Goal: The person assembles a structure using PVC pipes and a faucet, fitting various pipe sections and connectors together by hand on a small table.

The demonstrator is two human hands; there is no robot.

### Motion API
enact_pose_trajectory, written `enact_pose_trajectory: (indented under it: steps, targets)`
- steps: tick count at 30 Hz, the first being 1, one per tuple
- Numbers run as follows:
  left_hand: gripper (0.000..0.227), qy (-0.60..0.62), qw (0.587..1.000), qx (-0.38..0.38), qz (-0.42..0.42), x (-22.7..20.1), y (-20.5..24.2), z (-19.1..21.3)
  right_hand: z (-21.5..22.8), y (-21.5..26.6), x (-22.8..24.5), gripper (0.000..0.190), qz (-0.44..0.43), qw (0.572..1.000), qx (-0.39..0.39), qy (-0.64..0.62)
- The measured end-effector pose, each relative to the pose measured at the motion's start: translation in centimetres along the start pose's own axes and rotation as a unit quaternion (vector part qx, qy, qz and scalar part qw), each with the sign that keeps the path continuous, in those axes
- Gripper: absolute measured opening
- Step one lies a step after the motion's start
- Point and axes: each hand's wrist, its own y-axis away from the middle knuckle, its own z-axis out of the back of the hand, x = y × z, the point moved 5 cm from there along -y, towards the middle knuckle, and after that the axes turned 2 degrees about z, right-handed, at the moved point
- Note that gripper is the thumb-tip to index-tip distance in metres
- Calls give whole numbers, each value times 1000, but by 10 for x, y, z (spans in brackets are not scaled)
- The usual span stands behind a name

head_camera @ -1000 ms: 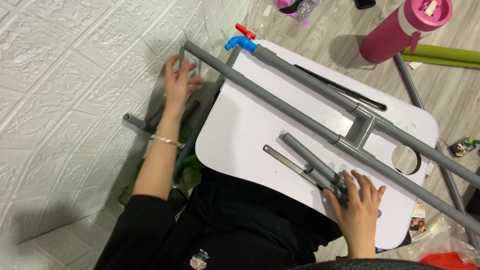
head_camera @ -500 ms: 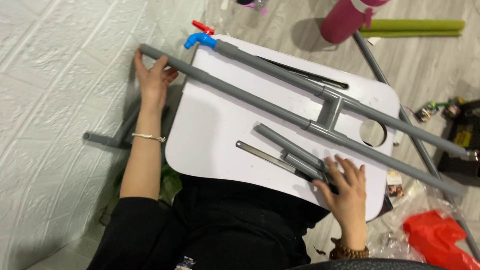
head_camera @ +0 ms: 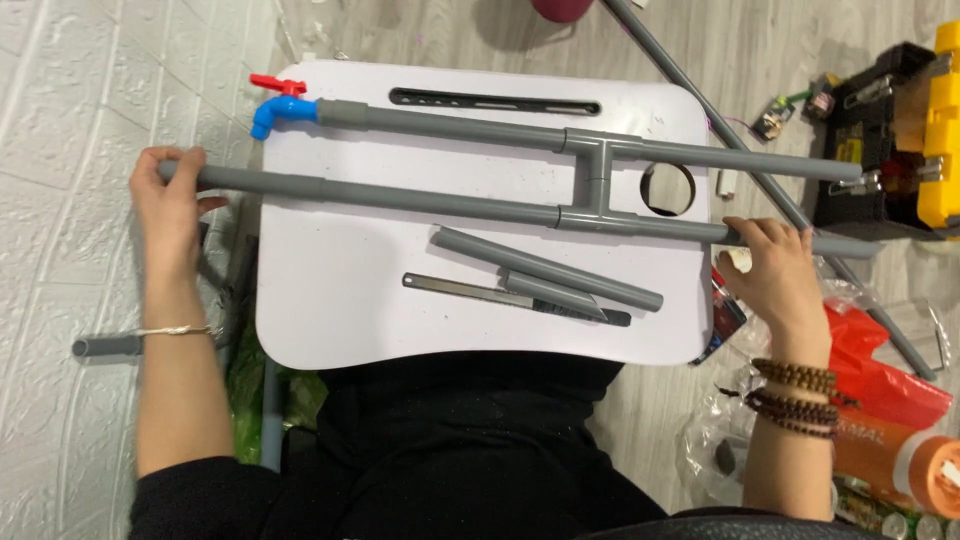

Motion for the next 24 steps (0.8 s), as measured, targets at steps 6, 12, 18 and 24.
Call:
enact_pose_trajectory:
  steps: [6,12,18,24]
  targets:
    - [67,-312,915,137,-217,-9,-5,20,-4,-15,-48,31,-33,990,77,113]
    - [69,-377,887,114,-240,17,-9,49,-37,-29,-93,22,-6,980,22,200]
    - [60,-349,910,93,-202,19,-13,45,-56,-30,-106,10,10,966,-5,256]
    - [38,-291,933,122,-170,17,-19,29,-59,-29,-111,12,20,960,-27,278]
